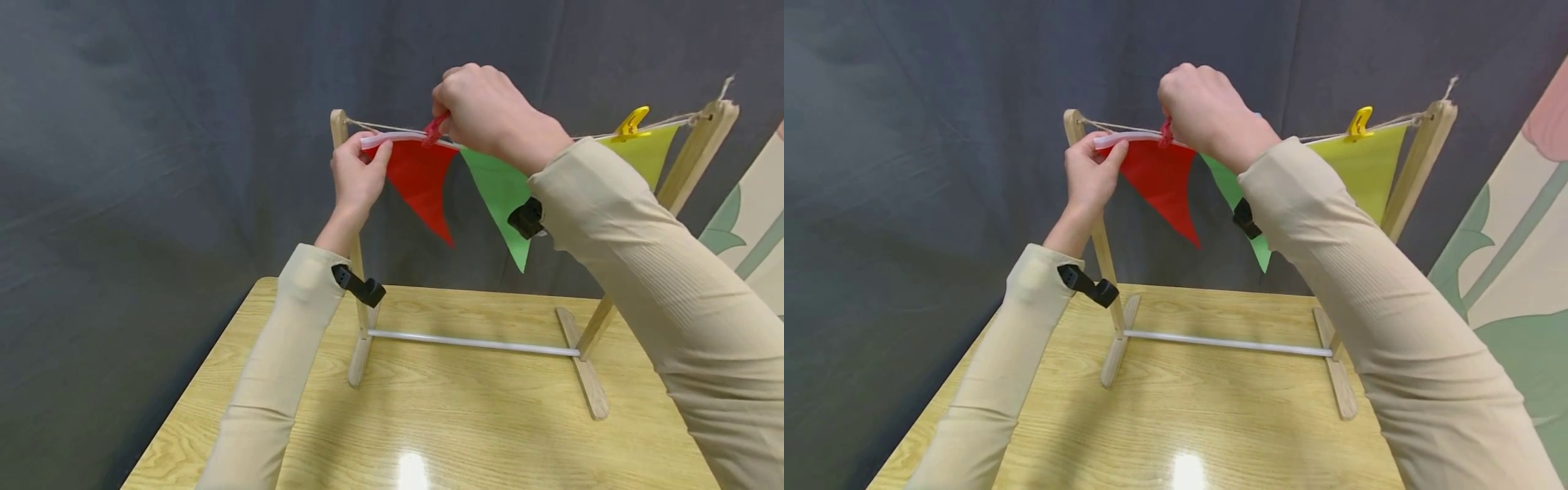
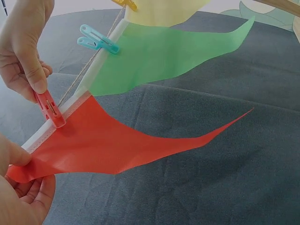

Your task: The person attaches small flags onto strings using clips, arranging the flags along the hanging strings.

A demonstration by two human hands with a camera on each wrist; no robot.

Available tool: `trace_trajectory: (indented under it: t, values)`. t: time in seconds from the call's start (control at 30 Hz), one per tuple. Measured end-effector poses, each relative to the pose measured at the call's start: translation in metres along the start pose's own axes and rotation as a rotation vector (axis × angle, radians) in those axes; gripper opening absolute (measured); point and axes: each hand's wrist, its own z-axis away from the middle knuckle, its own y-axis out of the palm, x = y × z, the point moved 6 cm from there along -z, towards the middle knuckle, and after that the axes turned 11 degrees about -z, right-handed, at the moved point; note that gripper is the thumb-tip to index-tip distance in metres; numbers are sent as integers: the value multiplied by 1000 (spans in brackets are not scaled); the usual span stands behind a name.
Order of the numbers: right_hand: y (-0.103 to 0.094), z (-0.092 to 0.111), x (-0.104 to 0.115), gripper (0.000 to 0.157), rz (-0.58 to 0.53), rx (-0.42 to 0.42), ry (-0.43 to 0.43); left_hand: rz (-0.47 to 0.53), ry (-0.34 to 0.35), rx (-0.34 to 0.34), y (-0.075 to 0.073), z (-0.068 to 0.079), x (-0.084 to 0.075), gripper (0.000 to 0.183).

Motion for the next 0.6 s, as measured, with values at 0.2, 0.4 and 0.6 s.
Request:
trace_trajectory:
  t: [0.2, 0.4, 0.6]
  values:
    - [2, 1, -3, 14, -7, 11, 6, 27, -1, 17, 4, 0, 0, 17]
    - [7, -1, -4, 15, -1, 29, 1, 45, -9, 20, 5, 1, 1, 17]
    - [8, 0, -5, 18, -41, 29, 13, 68, -14, 35, 7, 1, 2, 17]
